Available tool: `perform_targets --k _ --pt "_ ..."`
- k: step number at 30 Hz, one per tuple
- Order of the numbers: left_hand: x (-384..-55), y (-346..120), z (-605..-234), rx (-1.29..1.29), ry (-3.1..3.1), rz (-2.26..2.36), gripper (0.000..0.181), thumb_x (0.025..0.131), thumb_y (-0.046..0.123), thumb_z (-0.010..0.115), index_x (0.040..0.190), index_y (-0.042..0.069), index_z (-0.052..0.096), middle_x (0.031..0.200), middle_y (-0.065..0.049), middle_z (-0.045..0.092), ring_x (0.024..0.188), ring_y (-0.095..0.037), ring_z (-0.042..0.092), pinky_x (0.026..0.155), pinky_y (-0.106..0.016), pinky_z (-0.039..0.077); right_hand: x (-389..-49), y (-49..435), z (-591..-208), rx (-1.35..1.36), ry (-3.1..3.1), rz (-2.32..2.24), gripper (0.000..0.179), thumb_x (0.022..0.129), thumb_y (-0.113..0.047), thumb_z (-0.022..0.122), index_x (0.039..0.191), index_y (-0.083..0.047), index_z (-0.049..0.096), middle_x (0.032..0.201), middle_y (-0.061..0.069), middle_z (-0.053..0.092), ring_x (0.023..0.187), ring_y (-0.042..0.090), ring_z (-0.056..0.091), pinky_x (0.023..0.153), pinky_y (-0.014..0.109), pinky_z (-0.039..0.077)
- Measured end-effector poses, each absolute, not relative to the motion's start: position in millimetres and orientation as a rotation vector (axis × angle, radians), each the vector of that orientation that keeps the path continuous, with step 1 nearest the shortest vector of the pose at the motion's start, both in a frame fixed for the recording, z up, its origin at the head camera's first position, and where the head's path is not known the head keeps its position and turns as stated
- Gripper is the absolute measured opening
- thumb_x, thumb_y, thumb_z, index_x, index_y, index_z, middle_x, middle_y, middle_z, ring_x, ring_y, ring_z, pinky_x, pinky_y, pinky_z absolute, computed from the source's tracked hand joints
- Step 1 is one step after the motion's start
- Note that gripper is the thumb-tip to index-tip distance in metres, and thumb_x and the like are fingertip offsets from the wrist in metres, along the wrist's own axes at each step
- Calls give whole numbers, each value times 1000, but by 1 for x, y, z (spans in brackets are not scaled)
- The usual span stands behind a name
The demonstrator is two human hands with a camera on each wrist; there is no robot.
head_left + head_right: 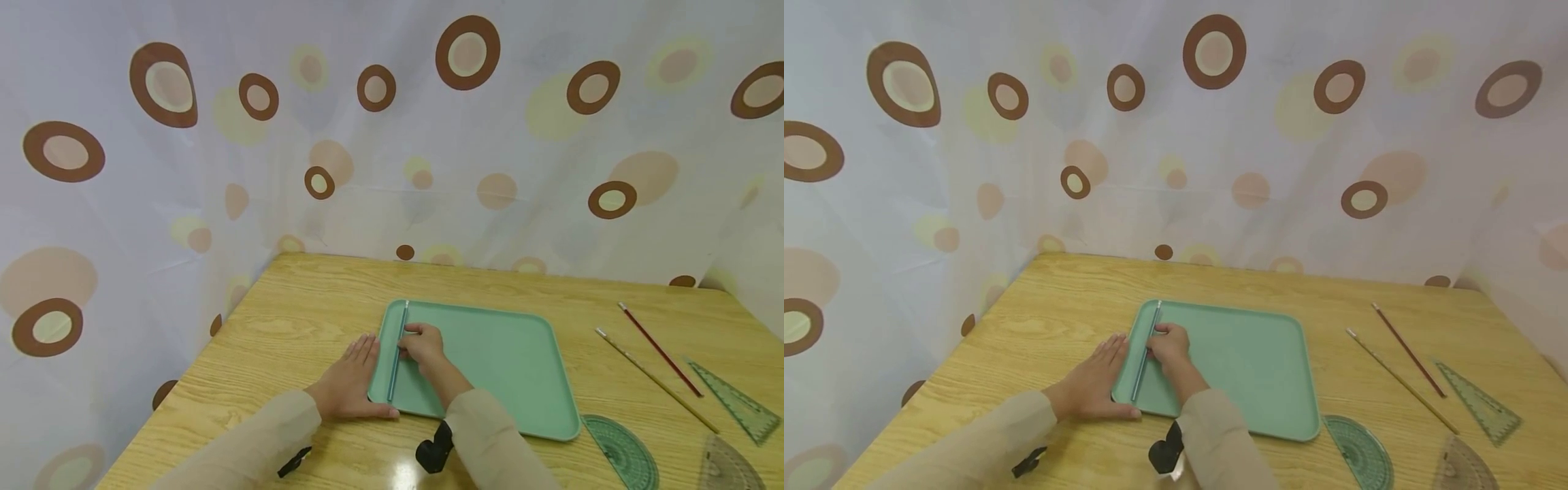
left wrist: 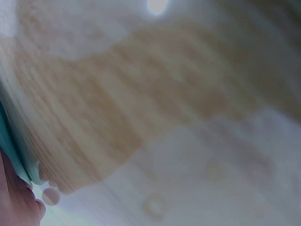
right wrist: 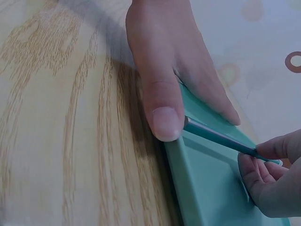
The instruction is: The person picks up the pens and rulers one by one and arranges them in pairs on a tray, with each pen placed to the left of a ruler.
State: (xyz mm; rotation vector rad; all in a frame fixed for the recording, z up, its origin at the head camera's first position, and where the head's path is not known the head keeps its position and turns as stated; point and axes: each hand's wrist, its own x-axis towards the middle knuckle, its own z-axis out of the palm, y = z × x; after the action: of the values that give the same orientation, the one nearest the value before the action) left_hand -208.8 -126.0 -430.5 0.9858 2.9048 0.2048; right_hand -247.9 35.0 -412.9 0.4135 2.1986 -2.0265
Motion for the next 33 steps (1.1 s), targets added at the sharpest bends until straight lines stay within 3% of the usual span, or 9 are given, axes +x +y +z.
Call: perform_targets --k 17,33 --pt "-209 -127 -431 996 2902 183 116 76 80 40 145 -10 14 151 -27 17 143 -36 14 116 -42 19 -246 27 -411 463 2289 -1940 35 78 10 59 113 9 58 74 7 56 51 7 54 53 21 51" --pt "-209 -126 -430 969 2888 208 115 76 79 42 146 -8 12 153 -25 14 143 -34 11 117 -43 18 -247 23 -412 489 2407 -1846 36 78 8 62 114 7 59 89 18 64 53 9 54 54 22 50"
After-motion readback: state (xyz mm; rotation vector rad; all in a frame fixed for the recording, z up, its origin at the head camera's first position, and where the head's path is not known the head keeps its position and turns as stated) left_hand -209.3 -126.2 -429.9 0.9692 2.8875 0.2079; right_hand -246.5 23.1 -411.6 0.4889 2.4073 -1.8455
